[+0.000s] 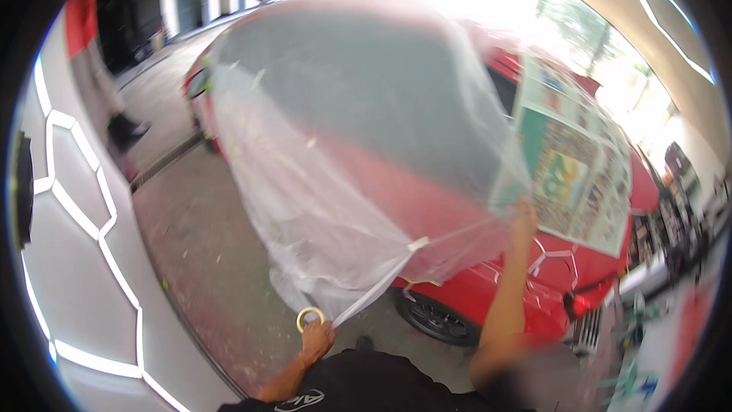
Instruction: The person covers a red car with newspaper and plastic sheeting, securing them with masking tape. They work around the vehicle, taping newspaper to the rear window and spoiler, then draping and taping plastic over the roof and sides.
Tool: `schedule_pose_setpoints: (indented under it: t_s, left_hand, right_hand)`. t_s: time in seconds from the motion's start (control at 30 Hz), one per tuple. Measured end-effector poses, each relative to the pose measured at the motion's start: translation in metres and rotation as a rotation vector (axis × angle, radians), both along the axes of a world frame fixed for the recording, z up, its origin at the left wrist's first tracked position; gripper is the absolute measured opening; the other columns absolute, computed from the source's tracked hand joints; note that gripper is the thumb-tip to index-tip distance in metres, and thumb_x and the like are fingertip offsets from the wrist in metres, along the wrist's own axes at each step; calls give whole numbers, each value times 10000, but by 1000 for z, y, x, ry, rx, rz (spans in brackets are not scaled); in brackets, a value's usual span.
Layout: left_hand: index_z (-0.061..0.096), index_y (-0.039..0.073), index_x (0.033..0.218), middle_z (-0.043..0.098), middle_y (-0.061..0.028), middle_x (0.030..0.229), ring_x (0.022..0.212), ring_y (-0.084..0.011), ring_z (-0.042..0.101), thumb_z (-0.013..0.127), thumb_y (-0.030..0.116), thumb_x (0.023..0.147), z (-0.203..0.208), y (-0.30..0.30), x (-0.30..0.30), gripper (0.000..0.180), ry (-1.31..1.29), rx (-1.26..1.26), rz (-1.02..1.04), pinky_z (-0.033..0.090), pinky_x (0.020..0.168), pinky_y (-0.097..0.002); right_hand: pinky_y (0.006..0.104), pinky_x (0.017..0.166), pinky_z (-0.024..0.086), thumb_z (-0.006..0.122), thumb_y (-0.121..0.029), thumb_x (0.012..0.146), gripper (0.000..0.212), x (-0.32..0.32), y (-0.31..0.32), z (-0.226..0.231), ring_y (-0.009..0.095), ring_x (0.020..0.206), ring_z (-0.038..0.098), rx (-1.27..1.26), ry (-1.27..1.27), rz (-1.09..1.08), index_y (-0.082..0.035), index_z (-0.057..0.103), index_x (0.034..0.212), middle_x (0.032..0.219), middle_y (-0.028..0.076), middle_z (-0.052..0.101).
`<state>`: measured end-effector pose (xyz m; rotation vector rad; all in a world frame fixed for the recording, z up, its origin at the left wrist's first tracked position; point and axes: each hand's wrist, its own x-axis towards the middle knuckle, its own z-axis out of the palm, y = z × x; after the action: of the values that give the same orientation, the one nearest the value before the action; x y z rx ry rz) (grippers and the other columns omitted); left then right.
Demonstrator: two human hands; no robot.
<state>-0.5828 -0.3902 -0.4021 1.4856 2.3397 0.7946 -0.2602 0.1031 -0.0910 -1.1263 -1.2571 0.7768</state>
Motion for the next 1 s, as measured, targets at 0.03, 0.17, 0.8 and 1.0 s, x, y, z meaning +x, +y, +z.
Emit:
schedule_pose_setpoints:
  t_s: [0.03,0.17,0.8,1.0]
  left_hand:
    - [762,101,1141,695,-194,1014,1048,-414,663,748,321,896,-7,-7,-7,329,-30,-58,-22,509,887,-563]
    - [739,74,1297,659,-264,1136,1130,-474,624,766,460,903,-4,-31,-18,552,2,-137,-19,488,956,-595]
    - [690,22,1303,591,-269,1128,1055,-467,568,821,228,912,232,210,-42,461,140,644,-170,462,932,-553]
    - [604,15,1431,554,-282,1227,1146,-460,542,848,356,913,344,345,42,666,33,661,-200,446,973,-550]
  right_hand:
    - [268,576,386,665,-359,1080,273,-22,-13,-5,66,647,465,-6,108,0,-91,717,1083,870,-27,647]
    - [264,558,331,645,-349,1114,308,-39,-83,-6,33,633,427,-75,76,-36,-88,711,963,741,-96,516]
    - [442,624,455,664,-338,1052,398,-39,-132,-75,206,627,544,-134,-283,190,29,675,901,676,171,563]
    - [420,634,494,656,-324,1043,338,-40,-115,-95,236,649,619,-171,-278,485,1,729,986,751,184,643]
